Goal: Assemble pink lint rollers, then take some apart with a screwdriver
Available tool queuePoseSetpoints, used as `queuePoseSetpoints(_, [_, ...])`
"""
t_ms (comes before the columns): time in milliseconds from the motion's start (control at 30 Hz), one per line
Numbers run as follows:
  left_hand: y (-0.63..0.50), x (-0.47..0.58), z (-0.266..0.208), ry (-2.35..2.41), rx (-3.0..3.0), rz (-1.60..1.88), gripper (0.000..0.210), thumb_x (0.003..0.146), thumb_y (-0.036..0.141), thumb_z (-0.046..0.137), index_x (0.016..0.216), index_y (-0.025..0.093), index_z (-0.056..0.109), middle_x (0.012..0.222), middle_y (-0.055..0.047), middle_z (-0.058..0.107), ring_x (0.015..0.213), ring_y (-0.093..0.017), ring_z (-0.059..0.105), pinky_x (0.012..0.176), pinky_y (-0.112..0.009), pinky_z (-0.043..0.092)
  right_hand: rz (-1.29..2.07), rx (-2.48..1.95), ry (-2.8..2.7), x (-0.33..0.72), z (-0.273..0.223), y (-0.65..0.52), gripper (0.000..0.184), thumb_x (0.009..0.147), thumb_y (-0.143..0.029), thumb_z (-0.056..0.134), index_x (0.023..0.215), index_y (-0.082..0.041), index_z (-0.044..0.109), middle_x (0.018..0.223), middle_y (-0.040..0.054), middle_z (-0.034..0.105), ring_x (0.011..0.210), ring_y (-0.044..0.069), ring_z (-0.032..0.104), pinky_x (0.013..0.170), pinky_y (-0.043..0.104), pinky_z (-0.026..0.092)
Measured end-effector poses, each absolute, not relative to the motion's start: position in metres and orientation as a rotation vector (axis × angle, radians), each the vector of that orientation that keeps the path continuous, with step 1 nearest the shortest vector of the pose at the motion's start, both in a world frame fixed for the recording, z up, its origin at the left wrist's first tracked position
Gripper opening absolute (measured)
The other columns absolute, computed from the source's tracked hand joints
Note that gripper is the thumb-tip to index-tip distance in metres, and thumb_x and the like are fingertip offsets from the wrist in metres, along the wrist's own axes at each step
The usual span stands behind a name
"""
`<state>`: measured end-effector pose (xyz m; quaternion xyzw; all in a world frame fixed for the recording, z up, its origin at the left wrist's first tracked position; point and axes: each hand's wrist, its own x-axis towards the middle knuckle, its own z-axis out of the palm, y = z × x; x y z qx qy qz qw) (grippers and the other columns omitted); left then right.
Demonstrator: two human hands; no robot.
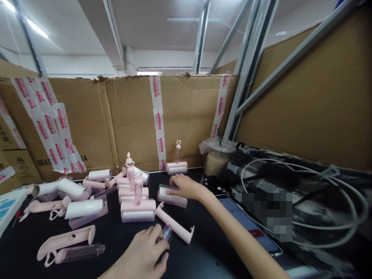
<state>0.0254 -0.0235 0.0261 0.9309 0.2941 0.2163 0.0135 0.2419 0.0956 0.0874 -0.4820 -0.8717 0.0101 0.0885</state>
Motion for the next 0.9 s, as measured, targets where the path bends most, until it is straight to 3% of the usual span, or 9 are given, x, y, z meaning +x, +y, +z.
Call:
queuePoseSetpoints(100, [-0.024,0.026,0.025,0.913,2.923,0.686,0.017,0.074,0.012,0.049,0.087,0.019,0.056,0.084,-0.005,0.055,0.074,-0.02,0.057,0.059,-0.031,0.049,0.136,-1.2,-2.626,0.237,0.086,0.095,0.028,0.087,-0.028,0.046,0.114,-0.023,0.053,0.117,0.0082,0.051,0.109,0.022,0.049,0.092,0.033,0.036])
queuePoseSetpoints(267, [-0.022,0.027,0.024,0.892,2.933,0.657,0.019,0.073,0.011,0.049,0.089,0.018,0.058,0.085,-0.007,0.055,0.075,-0.021,0.058,0.059,-0.032,0.05,0.287,-1.04,-2.574,0.237,0.075,0.102,0.022,0.082,-0.029,0.055,0.101,-0.019,0.053,0.097,0.0044,0.055,0.085,0.017,0.056,0.078,0.028,0.044])
queuePoseSetpoints(433, [-0.024,0.026,0.031,0.911,2.797,0.606,0.021,0.076,0.014,0.049,0.095,0.018,0.058,0.088,-0.008,0.056,0.081,-0.023,0.056,0.068,-0.037,0.05,0.279,-1.046,-2.335,0.257,0.095,0.099,0.017,0.085,-0.034,0.049,0.09,-0.019,0.042,0.092,0.005,0.054,0.081,0.017,0.053,0.076,0.031,0.043])
queuePoseSetpoints(533, [-0.024,0.023,0.037,0.904,2.5,0.768,0.035,0.079,0.021,0.052,0.114,0.023,0.051,0.107,-0.01,0.054,0.102,-0.026,0.05,0.087,-0.042,0.044,0.327,-0.953,-2.151,0.254,0.113,0.079,0.017,0.089,-0.035,0.044,0.087,-0.021,0.034,0.105,0.0077,0.05,0.097,0.018,0.049,0.084,0.033,0.039])
queuePoseSetpoints(600, [-0.021,0.022,0.04,0.877,2.158,0.977,0.045,0.082,0.026,0.052,0.126,0.026,0.04,0.126,-0.01,0.045,0.116,-0.026,0.042,0.098,-0.042,0.035,0.538,-0.737,-2.053,0.24,0.119,0.061,0.021,0.088,-0.035,0.045,0.081,-0.022,0.031,0.106,0.0074,0.049,0.1,0.018,0.048,0.084,0.032,0.04])
queuePoseSetpoints(700, [-0.015,0.022,0.045,0.732,1.553,1.077,0.053,0.083,0.035,0.052,0.13,0.023,0.033,0.127,-0.012,0.047,0.113,-0.026,0.047,0.095,-0.039,0.037,0.814,-0.424,-2.115,0.216,0.118,0.039,0.028,0.083,-0.04,0.053,0.079,-0.021,0.033,0.102,0.0061,0.049,0.094,0.016,0.05,0.08,0.031,0.043])
queuePoseSetpoints(800, [-0.011,0.022,0.048,0.63,1.222,0.886,0.053,0.077,0.041,0.059,0.121,0.018,0.044,0.105,-0.013,0.061,0.091,-0.026,0.059,0.078,-0.036,0.045,0.672,-0.452,-2.26,0.212,0.113,0.042,0.025,0.084,-0.042,0.051,0.09,-0.018,0.044,0.105,0.0078,0.05,0.096,0.017,0.05,0.084,0.031,0.042])
queuePoseSetpoints(900, [-0.009,0.021,0.05,0.624,1.191,0.876,0.049,0.071,0.039,0.067,0.112,0.017,0.052,0.096,-0.01,0.063,0.088,-0.024,0.059,0.077,-0.032,0.042,0.254,-0.979,-2.36,0.231,0.105,0.068,0.015,0.087,-0.03,0.047,0.092,-0.018,0.056,0.105,0.0079,0.051,0.102,0.019,0.048,0.09,0.034,0.037])
